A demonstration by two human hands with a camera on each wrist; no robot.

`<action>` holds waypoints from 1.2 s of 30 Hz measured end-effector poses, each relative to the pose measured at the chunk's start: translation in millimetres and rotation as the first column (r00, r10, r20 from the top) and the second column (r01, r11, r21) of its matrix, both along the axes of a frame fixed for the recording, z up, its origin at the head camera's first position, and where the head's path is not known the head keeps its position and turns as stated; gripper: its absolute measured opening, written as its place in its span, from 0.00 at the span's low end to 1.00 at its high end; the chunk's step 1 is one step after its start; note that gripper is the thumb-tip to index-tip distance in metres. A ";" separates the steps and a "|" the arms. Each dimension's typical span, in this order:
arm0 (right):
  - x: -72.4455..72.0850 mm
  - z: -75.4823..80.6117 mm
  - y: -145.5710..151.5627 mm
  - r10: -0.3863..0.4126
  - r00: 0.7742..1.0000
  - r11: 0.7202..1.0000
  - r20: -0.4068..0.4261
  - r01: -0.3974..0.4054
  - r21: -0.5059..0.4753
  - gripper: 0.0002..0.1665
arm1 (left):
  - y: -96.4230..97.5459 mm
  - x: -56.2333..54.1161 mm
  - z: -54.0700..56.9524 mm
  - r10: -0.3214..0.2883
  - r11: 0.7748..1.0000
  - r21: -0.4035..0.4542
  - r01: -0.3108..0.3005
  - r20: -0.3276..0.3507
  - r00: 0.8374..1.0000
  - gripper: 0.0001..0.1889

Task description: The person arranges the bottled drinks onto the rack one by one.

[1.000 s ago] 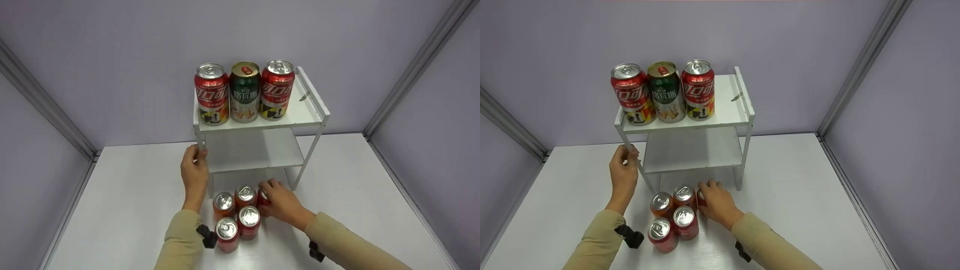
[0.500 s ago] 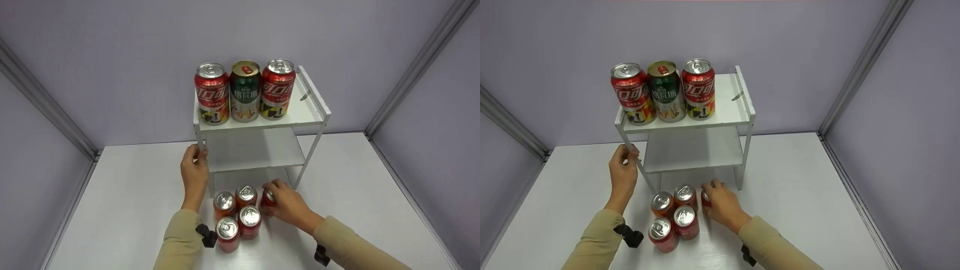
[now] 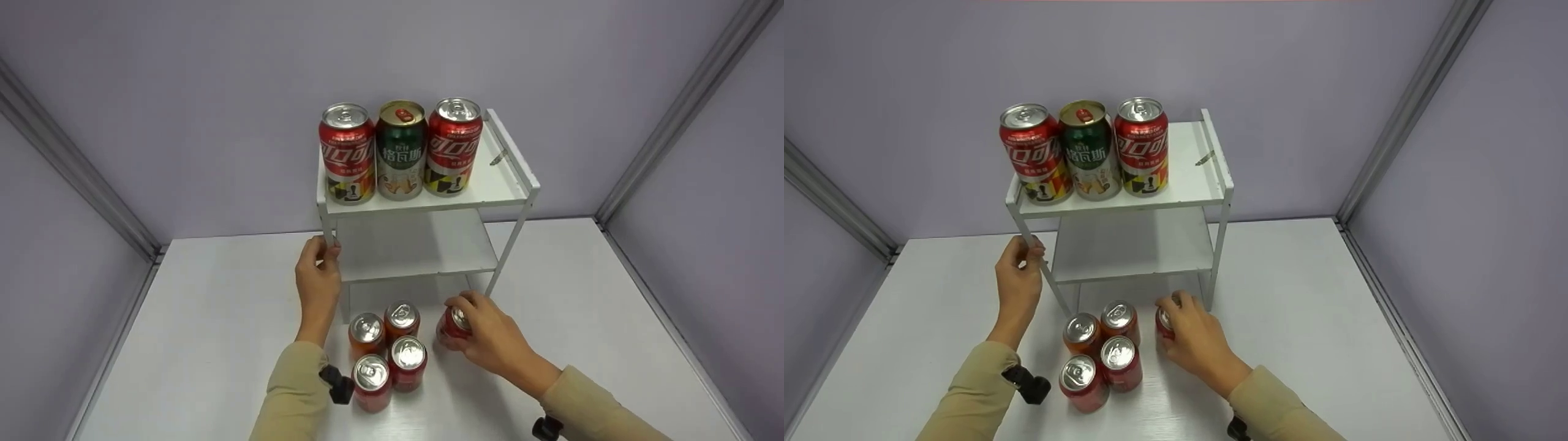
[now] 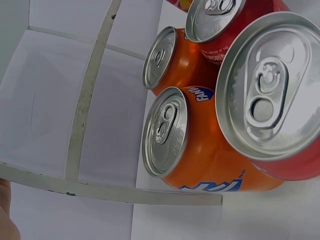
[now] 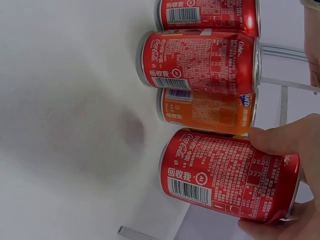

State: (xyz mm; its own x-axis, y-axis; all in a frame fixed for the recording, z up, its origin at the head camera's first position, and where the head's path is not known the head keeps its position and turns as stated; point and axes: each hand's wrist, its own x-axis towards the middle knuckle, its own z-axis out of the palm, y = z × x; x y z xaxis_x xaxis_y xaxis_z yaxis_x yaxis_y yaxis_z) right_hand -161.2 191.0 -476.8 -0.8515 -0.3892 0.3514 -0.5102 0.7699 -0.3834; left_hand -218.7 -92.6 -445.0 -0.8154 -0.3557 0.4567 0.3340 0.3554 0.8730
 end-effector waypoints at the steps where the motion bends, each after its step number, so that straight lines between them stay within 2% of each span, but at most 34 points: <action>1: 2.0 2.3 1.3 0.003 1.000 1.000 -0.009 -0.003 0.001 0.36 | 0.0 0.3 0.3 -0.001 1.000 0.001 0.001 0.000 1.000 0.05; 10: 15.8 26.2 13.7 -0.011 0.998 1.000 -0.064 0.012 0.006 0.37 | 0.6 1.7 2.0 -0.012 1.000 0.009 0.012 0.007 1.000 0.03; 19: 23.8 61.2 19.5 -0.030 0.987 0.999 -0.157 0.033 0.020 0.38 | 0.1 1.7 1.5 -0.002 1.000 -0.007 0.002 0.015 1.000 0.04; 28: 24.8 97.9 19.8 -0.075 0.974 0.996 -0.214 0.064 -0.059 0.38 | -0.2 1.4 0.3 -0.008 1.000 -0.007 0.008 -0.012 1.000 0.04; 36: 23.7 129.7 22.1 -0.096 0.959 0.984 -0.267 0.052 -0.168 0.41 | 0.4 2.6 1.9 -0.016 1.000 0.021 0.016 0.007 1.000 0.03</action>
